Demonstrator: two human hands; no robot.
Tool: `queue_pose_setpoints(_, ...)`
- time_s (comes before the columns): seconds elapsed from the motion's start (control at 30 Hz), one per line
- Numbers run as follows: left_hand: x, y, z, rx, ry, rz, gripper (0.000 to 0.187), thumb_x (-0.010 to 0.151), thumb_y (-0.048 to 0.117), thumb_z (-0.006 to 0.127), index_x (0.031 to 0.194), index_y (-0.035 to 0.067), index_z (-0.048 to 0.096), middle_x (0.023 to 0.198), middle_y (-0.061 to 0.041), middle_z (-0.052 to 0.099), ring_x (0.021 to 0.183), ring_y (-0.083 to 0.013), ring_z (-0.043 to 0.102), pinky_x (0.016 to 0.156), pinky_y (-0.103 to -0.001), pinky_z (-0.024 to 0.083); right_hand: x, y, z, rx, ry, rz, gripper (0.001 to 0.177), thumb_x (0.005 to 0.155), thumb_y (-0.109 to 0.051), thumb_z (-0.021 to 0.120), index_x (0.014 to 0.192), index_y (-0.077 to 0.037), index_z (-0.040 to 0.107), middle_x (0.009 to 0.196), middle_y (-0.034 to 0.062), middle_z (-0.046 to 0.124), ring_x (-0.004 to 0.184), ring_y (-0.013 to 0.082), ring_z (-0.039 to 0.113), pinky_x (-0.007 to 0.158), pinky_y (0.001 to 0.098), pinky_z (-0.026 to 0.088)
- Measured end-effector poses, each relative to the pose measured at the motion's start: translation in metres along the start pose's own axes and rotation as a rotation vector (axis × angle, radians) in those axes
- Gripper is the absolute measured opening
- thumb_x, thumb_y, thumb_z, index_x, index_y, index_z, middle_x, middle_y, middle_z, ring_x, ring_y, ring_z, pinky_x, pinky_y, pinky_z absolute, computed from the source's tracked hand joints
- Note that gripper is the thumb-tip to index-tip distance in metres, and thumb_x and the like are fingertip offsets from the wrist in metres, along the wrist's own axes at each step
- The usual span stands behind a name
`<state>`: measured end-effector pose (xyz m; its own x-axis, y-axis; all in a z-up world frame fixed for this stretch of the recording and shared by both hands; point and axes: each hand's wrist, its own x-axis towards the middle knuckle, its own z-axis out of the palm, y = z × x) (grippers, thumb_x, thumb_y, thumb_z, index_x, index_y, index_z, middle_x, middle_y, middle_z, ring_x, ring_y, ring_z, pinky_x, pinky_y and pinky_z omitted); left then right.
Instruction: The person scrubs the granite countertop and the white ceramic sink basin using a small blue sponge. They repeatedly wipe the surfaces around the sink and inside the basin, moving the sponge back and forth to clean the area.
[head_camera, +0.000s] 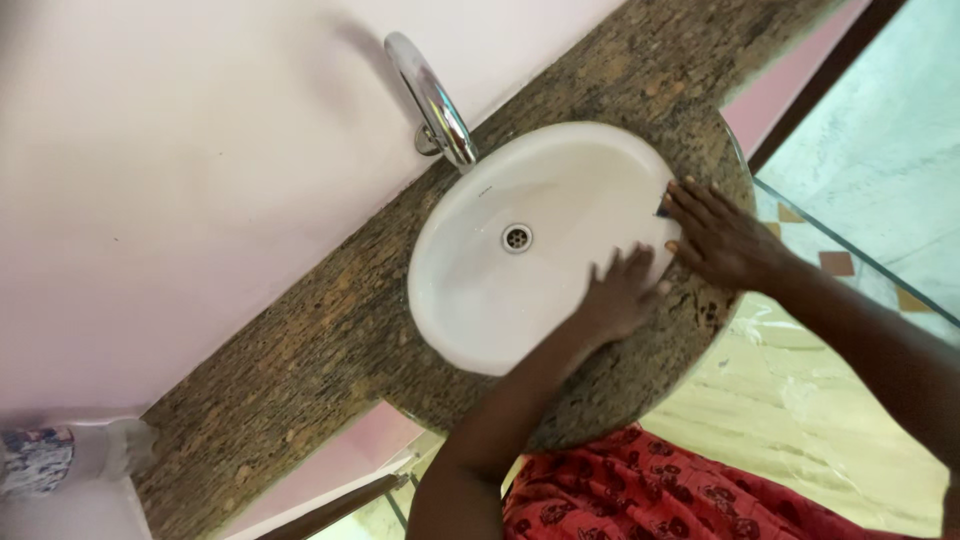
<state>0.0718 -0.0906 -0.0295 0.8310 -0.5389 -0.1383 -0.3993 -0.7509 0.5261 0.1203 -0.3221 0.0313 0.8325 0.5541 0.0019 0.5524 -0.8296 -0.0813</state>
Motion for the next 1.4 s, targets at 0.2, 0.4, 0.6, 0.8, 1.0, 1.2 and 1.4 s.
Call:
queue_pose_setpoints(0.2,-0.044,0.036,-0.013,0.068,-0.022,0.135,0.108,0.095,0.077,0.04,0.166,0.009,-0.004,0.173,-0.027,0.0,0.159,-0.0451,0.005,0.122,-0.062,0.018,-0.078,-0.077,0.021,0.131,0.289,0.065,0.089,0.103,-0.06,0.022,0.161,0.005,0.007,0.17,0.025,-0.001,0.158,0.0353,-0.004,0.125,0.0504,0.002)
queue_pose_setpoints(0.4,-0.06,0.031,-0.015,0.072,-0.014,0.185,0.107,0.097,0.075,0.044,0.168,0.008,-0.001,0.172,-0.032,0.003,0.158,-0.0494,0.01,0.123,-0.062,0.021,-0.083,-0.089,0.018,0.092,0.212,0.209,0.083,0.104,-0.059,0.026,0.162,0.0,0.012,0.17,0.0236,0.006,0.16,0.0322,0.0,0.129,0.0474,0.004)
queue_pose_setpoints(0.6,-0.06,0.035,-0.023,0.066,-0.031,0.185,0.109,0.094,0.067,0.055,0.168,0.008,0.002,0.173,-0.031,0.004,0.159,-0.0506,0.011,0.123,-0.063,0.022,-0.022,-0.045,-0.008,0.136,0.138,0.288,0.081,0.107,-0.056,0.025,0.162,0.002,0.014,0.169,0.0257,0.007,0.158,0.0364,0.003,0.126,0.049,0.004)
queue_pose_setpoints(0.8,-0.019,0.056,-0.029,0.063,-0.049,0.137,0.11,0.093,0.07,0.052,0.166,0.006,0.001,0.172,-0.028,-0.003,0.157,-0.0507,0.005,0.12,-0.067,0.016,0.054,0.033,-0.019,0.14,0.23,0.226,0.082,0.111,-0.057,0.022,0.163,0.005,0.015,0.171,0.0288,0.008,0.16,0.0393,0.004,0.129,0.0512,0.004)
queue_pose_setpoints(1.0,0.08,0.091,-0.022,0.286,0.127,0.07,0.091,0.103,0.067,0.039,0.168,0.012,0.008,0.177,-0.018,-0.001,0.161,-0.0438,0.004,0.124,-0.069,0.006,0.124,0.11,-0.031,0.068,0.144,0.24,0.076,0.108,-0.055,0.025,0.162,-0.003,0.02,0.172,0.0201,0.013,0.159,0.0358,0.011,0.125,0.0635,0.004)
queue_pose_setpoints(1.2,0.135,0.1,-0.027,0.282,0.239,-0.036,0.088,0.101,0.063,0.039,0.167,0.011,0.012,0.172,-0.019,0.005,0.159,-0.0438,-0.002,0.123,-0.065,-0.004,0.167,0.201,-0.062,0.171,0.254,0.249,0.075,0.105,-0.054,0.036,0.159,-0.002,0.035,0.165,0.0325,0.024,0.154,0.0477,0.021,0.126,0.0616,0.01)
queue_pose_setpoints(1.4,0.124,0.105,-0.035,0.236,0.247,-0.053,0.085,0.1,0.06,0.043,0.167,0.013,0.019,0.173,-0.017,0.017,0.162,-0.0417,0.003,0.126,-0.065,0.0,0.172,0.282,-0.101,0.133,0.234,0.454,0.074,0.114,-0.048,0.032,0.158,0.012,0.034,0.168,0.0408,0.022,0.157,0.0571,0.02,0.131,0.0651,0.012)
